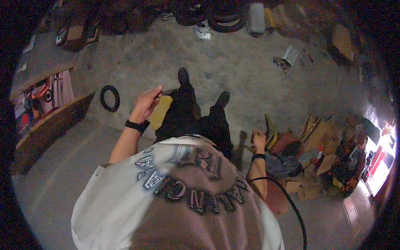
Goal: Disassembling and inspecting an electronic motor controller with a screwdriver and wrench.
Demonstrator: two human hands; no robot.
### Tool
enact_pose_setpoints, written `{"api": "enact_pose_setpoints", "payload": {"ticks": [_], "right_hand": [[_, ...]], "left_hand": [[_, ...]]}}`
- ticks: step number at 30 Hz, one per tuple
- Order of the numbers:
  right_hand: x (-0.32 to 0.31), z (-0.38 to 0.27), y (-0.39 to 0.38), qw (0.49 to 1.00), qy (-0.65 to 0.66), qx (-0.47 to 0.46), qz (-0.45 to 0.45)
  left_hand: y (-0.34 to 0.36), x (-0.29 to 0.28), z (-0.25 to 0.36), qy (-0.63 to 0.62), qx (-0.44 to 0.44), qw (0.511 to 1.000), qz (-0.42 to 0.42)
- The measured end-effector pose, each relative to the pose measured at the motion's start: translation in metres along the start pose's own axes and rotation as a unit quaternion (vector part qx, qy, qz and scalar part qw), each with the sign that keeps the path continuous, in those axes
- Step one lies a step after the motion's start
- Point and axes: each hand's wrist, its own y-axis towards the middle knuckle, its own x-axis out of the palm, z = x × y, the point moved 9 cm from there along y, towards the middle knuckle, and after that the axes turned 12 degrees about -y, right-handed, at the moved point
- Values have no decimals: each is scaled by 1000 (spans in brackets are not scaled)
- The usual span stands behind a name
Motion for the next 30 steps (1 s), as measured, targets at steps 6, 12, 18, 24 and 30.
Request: {"api": "enact_pose_setpoints", "payload": {"ticks": [6, 12, 18, 24, 30], "right_hand": [[65, -60, -41, 993, 88, 66, -38], [113, -134, -76, 976, 207, 53, -41], [133, -218, -52, 986, 155, -30, -49], [149, -255, 35, 987, 128, -84, -54], [148, -346, 57, 972, 189, -40, -133]], "left_hand": [[30, 2, 87, 171, -28, 985, 6], [118, -15, 120, 200, 9, 979, -43], [134, 29, 151, 239, -4, 970, -42], [132, 69, 149, 308, -30, 949, -63], [148, 49, 143, 341, -12, 940, -10]]}}
